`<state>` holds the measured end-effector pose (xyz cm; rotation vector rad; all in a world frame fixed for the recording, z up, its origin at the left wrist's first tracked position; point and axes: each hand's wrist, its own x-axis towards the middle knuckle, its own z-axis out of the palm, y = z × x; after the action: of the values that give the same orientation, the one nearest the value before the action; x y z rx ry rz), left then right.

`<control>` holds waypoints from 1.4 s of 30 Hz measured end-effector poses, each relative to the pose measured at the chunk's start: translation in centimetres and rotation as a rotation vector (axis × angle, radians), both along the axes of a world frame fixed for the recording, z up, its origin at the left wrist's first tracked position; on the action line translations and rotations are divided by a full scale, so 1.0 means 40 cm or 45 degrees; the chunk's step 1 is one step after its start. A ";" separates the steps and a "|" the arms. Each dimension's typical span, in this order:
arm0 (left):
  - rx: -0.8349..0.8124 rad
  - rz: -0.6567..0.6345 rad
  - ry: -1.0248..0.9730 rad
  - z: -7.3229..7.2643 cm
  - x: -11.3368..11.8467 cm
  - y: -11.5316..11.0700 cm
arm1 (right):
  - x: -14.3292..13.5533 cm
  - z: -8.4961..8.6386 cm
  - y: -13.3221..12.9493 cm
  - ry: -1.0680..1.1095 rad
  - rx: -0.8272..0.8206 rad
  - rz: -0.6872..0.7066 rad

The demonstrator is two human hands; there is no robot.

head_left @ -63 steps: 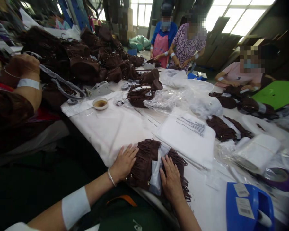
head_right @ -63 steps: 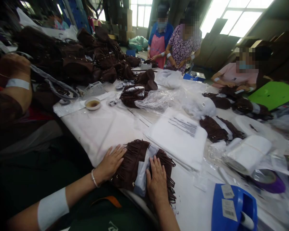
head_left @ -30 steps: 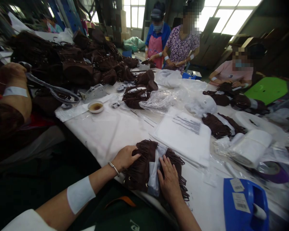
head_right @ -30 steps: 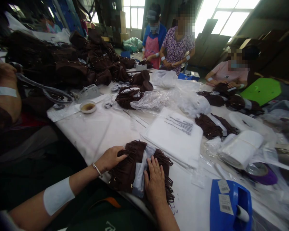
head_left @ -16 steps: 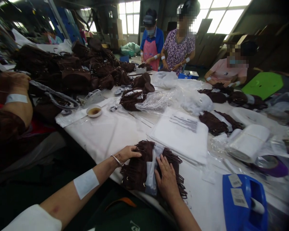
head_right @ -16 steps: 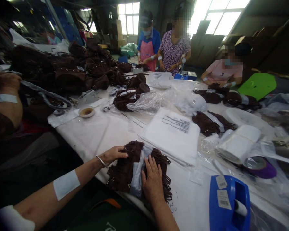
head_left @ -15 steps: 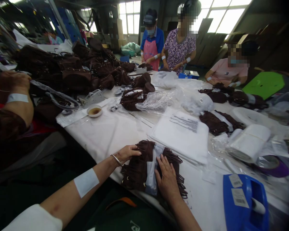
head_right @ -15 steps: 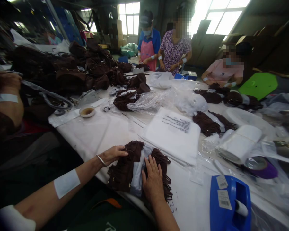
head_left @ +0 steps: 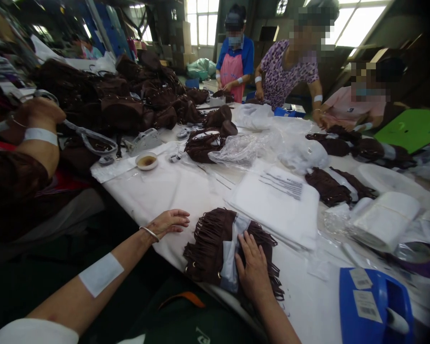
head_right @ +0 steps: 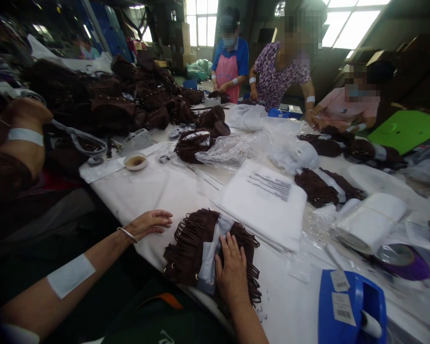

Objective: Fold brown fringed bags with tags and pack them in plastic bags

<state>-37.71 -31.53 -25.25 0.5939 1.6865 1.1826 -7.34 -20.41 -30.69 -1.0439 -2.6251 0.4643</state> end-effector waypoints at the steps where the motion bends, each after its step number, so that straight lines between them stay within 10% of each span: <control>1: -0.004 0.019 0.084 0.003 0.001 0.004 | 0.000 0.002 -0.001 -0.017 -0.001 -0.004; 10: 0.140 -0.472 1.184 0.009 0.164 0.163 | 0.000 -0.005 0.001 -0.069 0.043 -0.004; 17: 0.015 -0.516 0.963 0.014 0.177 0.201 | -0.001 -0.001 -0.001 -0.055 0.047 -0.015; 24: 0.094 -0.227 0.677 -0.010 0.179 0.188 | 0.000 0.001 -0.002 -0.077 0.050 -0.015; 34: 0.124 0.070 0.790 0.016 0.042 0.093 | -0.003 0.011 -0.001 -0.090 0.042 -0.020; 38: 0.349 -0.119 1.237 0.050 0.120 0.109 | -0.003 0.010 -0.004 -0.101 0.051 -0.012; 42: 0.276 -0.355 1.397 0.010 0.195 0.171 | -0.002 0.011 -0.005 -0.107 0.063 -0.016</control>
<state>-29.91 -24.69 -24.85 1.7784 2.2280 0.8597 -7.44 -20.63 -30.26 -1.0860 -2.6871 0.3580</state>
